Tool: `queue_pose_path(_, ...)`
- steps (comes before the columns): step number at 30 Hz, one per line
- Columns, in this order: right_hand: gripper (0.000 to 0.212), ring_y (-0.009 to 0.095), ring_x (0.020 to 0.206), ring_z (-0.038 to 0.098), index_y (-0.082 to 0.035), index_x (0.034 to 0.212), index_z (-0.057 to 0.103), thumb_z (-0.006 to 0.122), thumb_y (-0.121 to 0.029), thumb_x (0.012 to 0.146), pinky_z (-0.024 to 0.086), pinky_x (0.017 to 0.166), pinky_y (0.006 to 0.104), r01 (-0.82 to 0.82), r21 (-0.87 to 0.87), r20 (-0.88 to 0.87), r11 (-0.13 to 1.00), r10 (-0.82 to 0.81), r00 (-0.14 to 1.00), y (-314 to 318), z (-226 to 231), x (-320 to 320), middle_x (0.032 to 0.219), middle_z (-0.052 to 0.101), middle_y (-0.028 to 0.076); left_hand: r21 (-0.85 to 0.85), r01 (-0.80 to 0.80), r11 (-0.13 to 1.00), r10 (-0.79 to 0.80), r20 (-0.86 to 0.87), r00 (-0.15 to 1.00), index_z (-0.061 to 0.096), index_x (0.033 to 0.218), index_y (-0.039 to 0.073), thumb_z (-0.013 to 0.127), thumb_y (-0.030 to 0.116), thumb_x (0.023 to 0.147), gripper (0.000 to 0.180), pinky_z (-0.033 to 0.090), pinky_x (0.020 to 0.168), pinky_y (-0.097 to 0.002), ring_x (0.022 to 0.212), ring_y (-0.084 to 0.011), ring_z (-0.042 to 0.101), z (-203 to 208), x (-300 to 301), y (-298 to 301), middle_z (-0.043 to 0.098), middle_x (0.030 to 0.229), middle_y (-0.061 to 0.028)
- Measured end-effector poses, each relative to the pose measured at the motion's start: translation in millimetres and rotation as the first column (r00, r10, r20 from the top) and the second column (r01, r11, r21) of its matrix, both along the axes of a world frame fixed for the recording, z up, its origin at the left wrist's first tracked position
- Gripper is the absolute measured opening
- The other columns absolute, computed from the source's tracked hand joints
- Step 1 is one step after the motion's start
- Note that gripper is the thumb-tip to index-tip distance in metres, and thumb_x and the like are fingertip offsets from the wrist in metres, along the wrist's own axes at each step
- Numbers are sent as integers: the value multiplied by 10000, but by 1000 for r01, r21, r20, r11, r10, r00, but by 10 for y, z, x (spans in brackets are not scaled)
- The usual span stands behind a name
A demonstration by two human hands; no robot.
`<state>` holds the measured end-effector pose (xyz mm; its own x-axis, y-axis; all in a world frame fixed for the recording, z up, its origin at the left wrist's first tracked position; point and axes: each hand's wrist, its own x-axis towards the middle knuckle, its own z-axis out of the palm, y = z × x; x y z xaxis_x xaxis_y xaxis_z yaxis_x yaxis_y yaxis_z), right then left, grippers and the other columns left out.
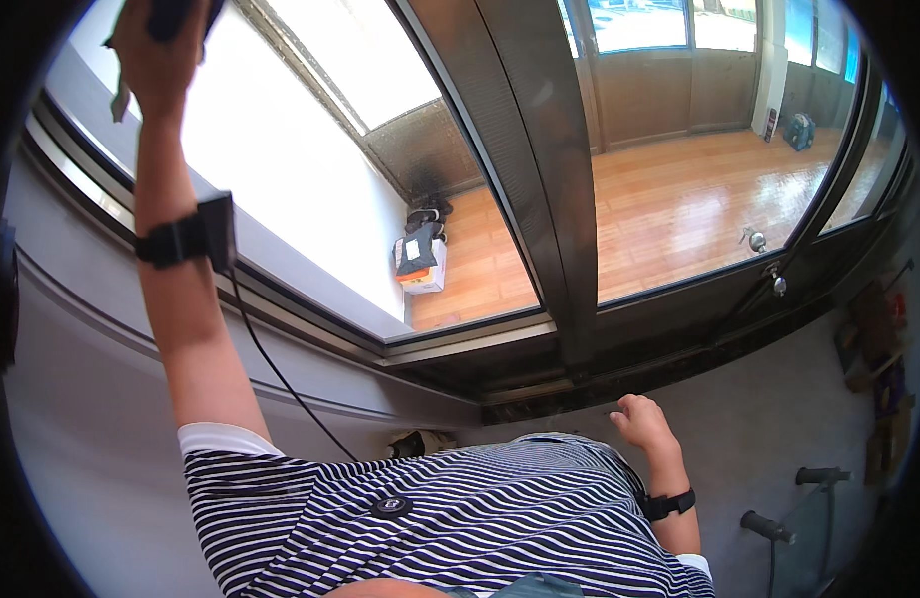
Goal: The person wipes a white closet door, a lower cabinet section, and a sliding glass door frame using a blue cloth.
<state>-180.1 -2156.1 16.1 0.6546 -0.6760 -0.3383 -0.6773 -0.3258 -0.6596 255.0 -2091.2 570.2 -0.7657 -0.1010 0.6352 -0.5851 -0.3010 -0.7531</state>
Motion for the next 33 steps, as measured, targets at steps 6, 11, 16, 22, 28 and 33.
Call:
queue_pose_path(6,342,343,926,660,24,1055,673,691,-205,802,524,836,400,-38,-56,-53,998,36,998,-9,-75,-118,984,686,206,509,-165,845,278,-153,948,693,974,367,679,257,782,222,277,1043,-463,1289,-190,458,-2677,-200,18,573,1209,54)
queue_pose_path(11,345,357,951,646,12,1051,677,694,-225,800,515,855,416,-91,-108,-135,990,76,988,-6,-88,-196,994,684,205,714,-344,610,328,167,930,527,1257,440,510,340,920,352,-28,1165,-546,1373,-148,360,-4418,-161,284,464,1378,77)
queue_pose_path(16,354,352,1023,622,-39,1046,682,713,-291,798,498,904,427,-84,-93,-194,992,65,979,11,-237,-314,1045,670,198,664,-262,700,309,50,950,592,1195,497,572,330,890,348,-33,1141,-608,1345,-215,358,-3885,-51,386,471,1365,46)
queue_pose_path(22,380,324,1032,635,-56,1051,696,695,-339,797,502,909,415,-116,10,-306,993,114,945,-14,-247,-336,1053,685,168,233,-206,950,250,-178,952,582,1294,83,734,155,745,574,404,928,-444,1073,-289,501,-1230,56,419,508,1143,-122)
queue_pose_path(28,394,321,1033,636,-49,1054,692,687,-356,807,500,911,414,-172,62,-364,983,182,913,-19,-300,-286,1052,686,160,-276,-346,897,244,-344,907,540,1292,30,685,175,863,475,520,921,-416,1032,-320,652,1384,339,446,663,1142,-163)
queue_pose_path(33,411,312,1044,636,-52,1063,689,679,-379,814,500,912,409,-129,98,-406,987,158,900,-77,-323,-226,1064,685,155,-12,-20,1000,9,-571,821,561,1290,57,609,606,832,717,452,985,-386,1119,-311,612,2290,-70,-286,636,1211,-166)
